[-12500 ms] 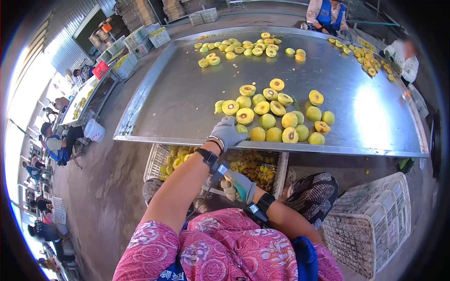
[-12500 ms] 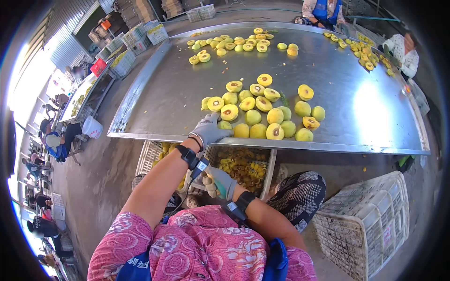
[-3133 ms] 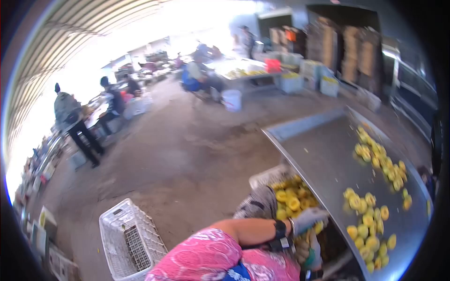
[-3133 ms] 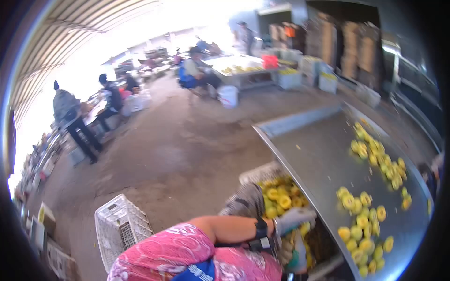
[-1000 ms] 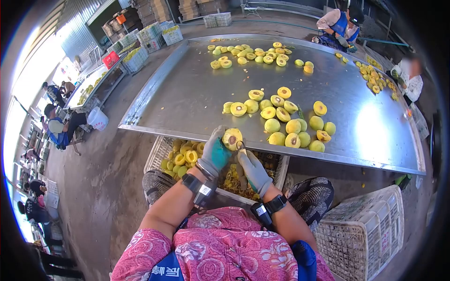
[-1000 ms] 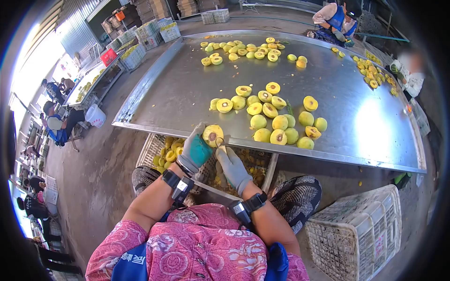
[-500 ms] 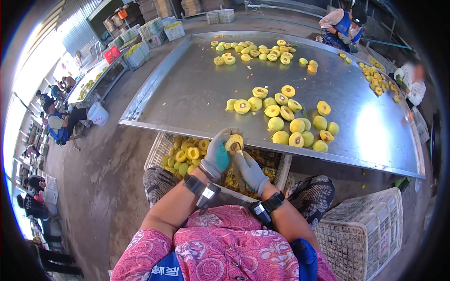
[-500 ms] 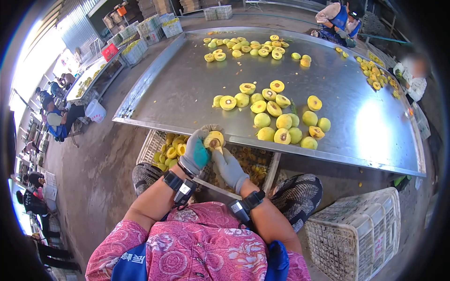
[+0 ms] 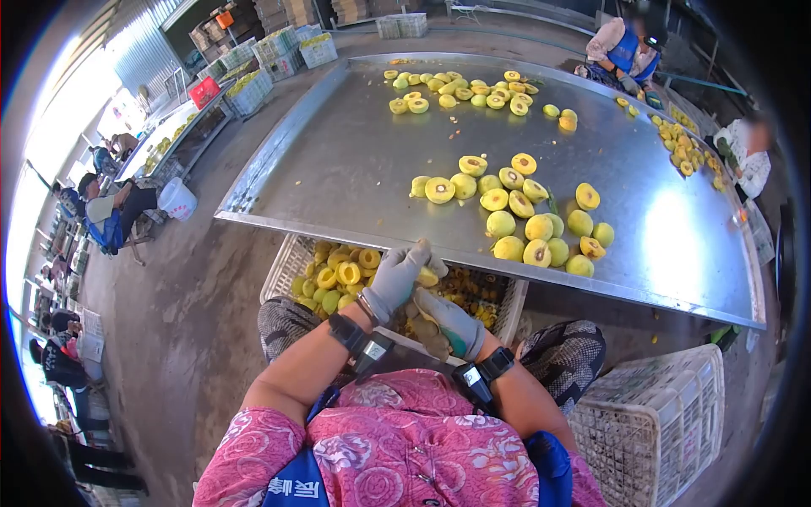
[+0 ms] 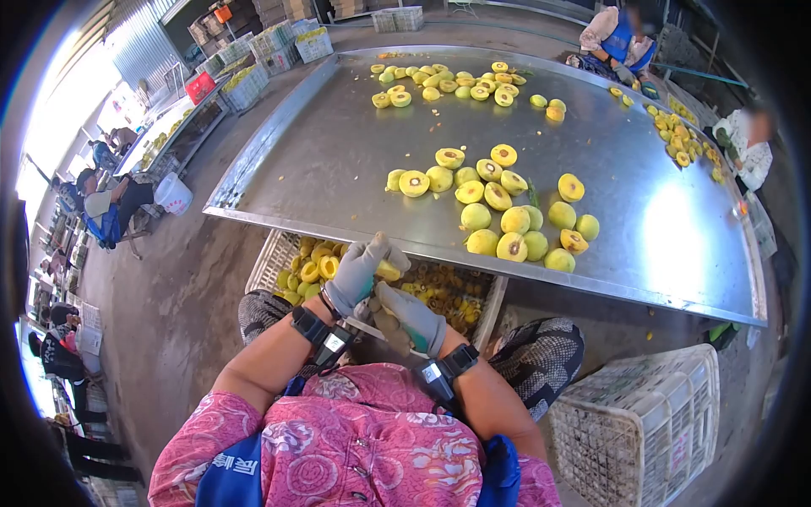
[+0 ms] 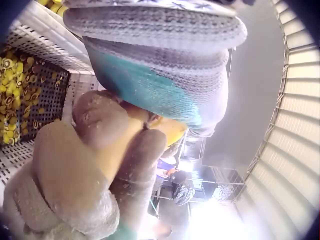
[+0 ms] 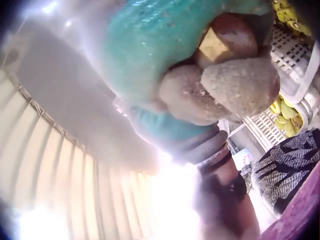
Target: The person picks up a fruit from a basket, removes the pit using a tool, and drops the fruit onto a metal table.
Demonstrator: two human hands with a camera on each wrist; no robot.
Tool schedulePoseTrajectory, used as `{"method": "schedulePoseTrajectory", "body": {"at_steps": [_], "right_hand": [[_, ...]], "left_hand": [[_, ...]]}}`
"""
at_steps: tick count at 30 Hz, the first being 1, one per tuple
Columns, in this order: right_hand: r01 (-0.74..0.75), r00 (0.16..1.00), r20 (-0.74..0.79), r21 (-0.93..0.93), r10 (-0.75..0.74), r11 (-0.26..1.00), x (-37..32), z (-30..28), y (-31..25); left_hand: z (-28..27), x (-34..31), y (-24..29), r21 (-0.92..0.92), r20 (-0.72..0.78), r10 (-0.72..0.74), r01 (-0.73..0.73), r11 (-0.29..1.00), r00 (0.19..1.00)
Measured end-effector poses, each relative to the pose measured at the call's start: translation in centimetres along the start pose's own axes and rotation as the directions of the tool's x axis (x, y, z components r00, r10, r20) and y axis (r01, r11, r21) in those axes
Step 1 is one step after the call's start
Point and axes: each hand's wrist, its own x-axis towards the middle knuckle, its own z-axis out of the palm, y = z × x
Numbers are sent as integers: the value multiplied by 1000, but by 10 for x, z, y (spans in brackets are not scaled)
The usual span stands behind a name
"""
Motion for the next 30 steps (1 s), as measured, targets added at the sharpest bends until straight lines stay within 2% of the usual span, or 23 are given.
{"method": "schedulePoseTrajectory", "body": {"at_steps": [1, 2, 4, 7, 8, 11, 12, 14, 15, 16, 17, 18, 19, 20, 21, 22, 24, 26, 27, 30], "right_hand": [[-58, 993, 111, 131, 44, 990, -2, -1, 1], [-102, 986, 154, 234, 67, 967, -2, 0, 2], [-200, 964, 246, 424, 100, 883, 0, 2, 5], [-279, 905, 424, 524, 37, 805, 5, 2, 11], [-293, 897, 440, 526, 39, 798, 8, 1, 15], [-309, 878, 476, 499, 42, 809, 12, 0, 22], [-302, 873, 485, 465, 46, 832, 10, 1, 22], [-315, 869, 490, 431, 74, 846, 8, -5, 25], [-295, 894, 440, 440, 83, 848, 7, -9, 26], [-276, 916, 391, 447, 92, 851, 8, -13, 26], [-258, 935, 340, 453, 102, 854, 8, -16, 26], [-163, 980, 170, 364, 107, 917, 8, -19, 26], [-154, 988, 66, 347, 140, 925, 11, -25, 28], [-147, 985, -41, 327, 169, 934, 17, -33, 33], [-142, 970, -148, 302, 194, 943, 22, -42, 39], [-131, 981, -79, 383, 174, 914, 28, -54, 46], [-124, 977, -135, 271, 166, 955, 28, -44, 36], [-113, 976, -157, 212, 148, 971, 29, -36, 27], [-115, 980, -144, 159, 138, 981, 27, -33, 23], [-110, 979, -153, 176, 138, 978, 28, -28, 19]], "left_hand": [[-4, -1, -2, -42, 41, 17, -15, 999, 999], [-7, -3, -1, -84, 81, 33, -27, 996, 996], [-11, -9, 3, -296, 135, -20, 60, 953, 991], [-14, -15, -1, -622, 165, -81, 167, 765, 983], [-15, -16, -5, -717, 174, -100, 196, 669, 980], [-25, -22, -14, -784, 103, -143, 168, 597, 984], [-32, -25, -13, -845, 181, -28, 170, 508, 983], [-69, -22, -21, -795, 16, -112, 81, 601, 994], [-90, -22, -21, -760, -76, -146, 38, 649, 986], [-110, -24, -13, -583, -175, -144, 16, 813, 974], [-129, -27, -3, -370, -267, -121, 15, 929, 956], [-143, -25, 4, -138, -347, -79, 32, 990, 934], [-155, -16, 8, 120, -375, 47, -1, 993, 926], [-166, -4, 10, 370, -368, 174, -28, 929, 914], [-171, 6, 16, 594, -327, 293, -45, 803, 899], [-171, 18, 19, 620, -305, 238, 3, 784, 922], [-139, 51, 39, 672, -258, 136, 76, 737, 957], [-108, 88, 47, 842, -159, 172, 42, 538, 972], [-95, 111, 42, 873, -125, 171, 27, 487, 977], [-59, 167, 23, 937, -32, 131, -16, 348, 991]]}}
